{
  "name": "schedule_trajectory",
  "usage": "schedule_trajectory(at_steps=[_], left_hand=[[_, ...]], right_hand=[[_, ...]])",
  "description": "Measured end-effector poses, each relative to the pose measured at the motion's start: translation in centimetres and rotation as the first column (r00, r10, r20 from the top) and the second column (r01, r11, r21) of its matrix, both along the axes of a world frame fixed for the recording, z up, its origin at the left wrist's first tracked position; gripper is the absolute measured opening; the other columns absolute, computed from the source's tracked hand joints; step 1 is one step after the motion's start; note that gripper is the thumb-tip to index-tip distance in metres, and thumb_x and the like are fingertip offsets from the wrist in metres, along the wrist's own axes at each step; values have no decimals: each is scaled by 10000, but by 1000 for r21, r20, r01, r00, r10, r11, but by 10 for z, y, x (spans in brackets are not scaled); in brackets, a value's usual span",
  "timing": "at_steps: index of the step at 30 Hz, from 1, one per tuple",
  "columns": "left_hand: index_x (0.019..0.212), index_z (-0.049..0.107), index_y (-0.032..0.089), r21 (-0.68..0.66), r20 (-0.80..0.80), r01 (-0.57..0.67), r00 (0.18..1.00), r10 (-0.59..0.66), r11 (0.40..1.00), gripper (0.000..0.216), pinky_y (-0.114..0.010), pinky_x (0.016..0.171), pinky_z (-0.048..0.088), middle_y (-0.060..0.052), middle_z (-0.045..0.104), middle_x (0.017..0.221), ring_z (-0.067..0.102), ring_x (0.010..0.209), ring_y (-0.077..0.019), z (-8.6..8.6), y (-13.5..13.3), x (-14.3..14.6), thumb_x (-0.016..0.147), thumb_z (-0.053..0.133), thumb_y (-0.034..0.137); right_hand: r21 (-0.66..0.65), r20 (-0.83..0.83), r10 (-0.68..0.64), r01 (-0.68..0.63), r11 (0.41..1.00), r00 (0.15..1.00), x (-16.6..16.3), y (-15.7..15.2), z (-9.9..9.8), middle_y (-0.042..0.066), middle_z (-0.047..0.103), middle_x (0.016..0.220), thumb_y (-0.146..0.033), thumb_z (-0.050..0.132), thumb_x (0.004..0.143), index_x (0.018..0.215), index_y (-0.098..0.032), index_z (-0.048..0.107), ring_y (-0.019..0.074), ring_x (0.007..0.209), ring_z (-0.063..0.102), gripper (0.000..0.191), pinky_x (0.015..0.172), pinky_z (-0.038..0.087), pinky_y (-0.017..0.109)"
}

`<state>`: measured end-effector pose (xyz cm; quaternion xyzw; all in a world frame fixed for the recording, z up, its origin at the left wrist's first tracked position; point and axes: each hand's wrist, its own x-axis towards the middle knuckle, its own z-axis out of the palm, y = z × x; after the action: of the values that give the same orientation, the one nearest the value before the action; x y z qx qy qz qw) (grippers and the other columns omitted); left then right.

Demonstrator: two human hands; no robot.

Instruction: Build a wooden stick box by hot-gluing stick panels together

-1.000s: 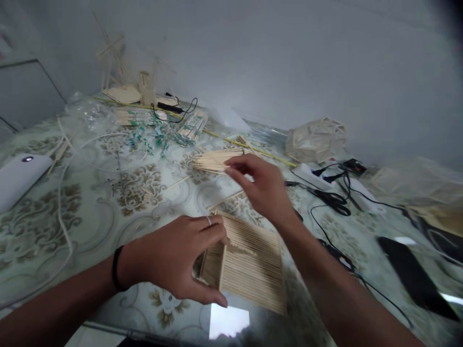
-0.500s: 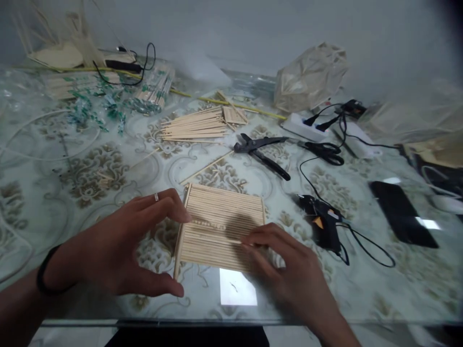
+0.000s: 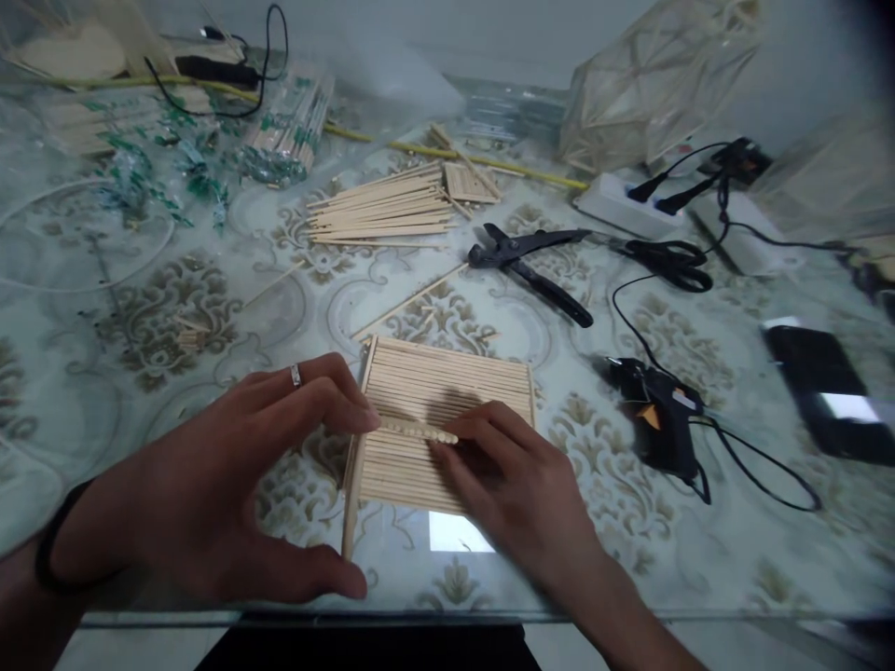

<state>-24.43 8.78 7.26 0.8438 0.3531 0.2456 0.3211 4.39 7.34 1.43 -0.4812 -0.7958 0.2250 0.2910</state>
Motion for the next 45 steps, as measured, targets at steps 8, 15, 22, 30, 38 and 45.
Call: schedule_trajectory(at_steps=[8, 15, 22, 30, 38, 45], left_hand=[[1321, 546, 259, 12, -5, 23, 1000, -23, 1000, 722, -320, 952, 613, -57, 671, 1294, 721, 1143, -249, -3, 1, -1, 804, 907, 612], [1359, 532, 252, -31, -30, 37, 999, -38, 999, 723, -322, 995, 577, -62, 633, 1350, 679, 1197, -233, -3, -1, -3, 822, 921, 540], [1312, 548, 225, -6, -7, 28, 1000, -28, 1000, 712, -304, 961, 567, -59, 636, 1301, 680, 1158, -205, -1, 1, 0, 806, 935, 543], [1279, 537, 250, 38, 43, 49, 998, -51, 998, 711, -324, 868, 590, -56, 667, 1223, 714, 1056, -227, -1, 5, 2, 799, 913, 615], [1324, 535, 236, 34, 38, 70, 997, -71, 997, 691, -373, 883, 605, -59, 716, 1205, 749, 1050, -259, 6, 9, 1, 830, 902, 550], [1315, 605, 236, 53, 134, 100, 985, -107, 994, 679, -368, 1033, 598, -70, 733, 1271, 736, 1176, -260, 19, 7, -7, 774, 980, 398]], right_hand=[[-240, -80, -46, 25, 970, 996, -2, 8, 11, 23, 709, 882, -105, 694, 946, 889, -186, 732, 148, 745, 727, 106, 668, 585, 237], [-324, 32, 9, 2, 946, 999, -1, 22, 22, 11, 736, 862, -86, 748, 900, 866, -191, 768, 155, 730, 704, 112, 662, 513, 270], [-291, -48, 64, -75, 954, 997, -4, 17, 18, -22, 672, 777, -10, 725, 855, 781, -193, 698, 108, 637, 626, 199, 602, 476, 222], [-164, -16, 225, -225, 960, 974, 30, 4, 62, -22, 700, 798, -96, 674, 942, 866, -239, 664, 107, 646, 664, 162, 600, 536, 210], [120, 135, 238, -254, 960, 962, 9, 16, 112, 22, 781, 898, -216, 667, 1018, 948, -283, 688, 185, 720, 761, 99, 671, 638, 296], [-173, -14, 616, -609, 774, 787, -5, 57, 124, -21, 748, 834, -135, 743, 946, 870, -236, 748, 125, 733, 717, 126, 682, 561, 236]])
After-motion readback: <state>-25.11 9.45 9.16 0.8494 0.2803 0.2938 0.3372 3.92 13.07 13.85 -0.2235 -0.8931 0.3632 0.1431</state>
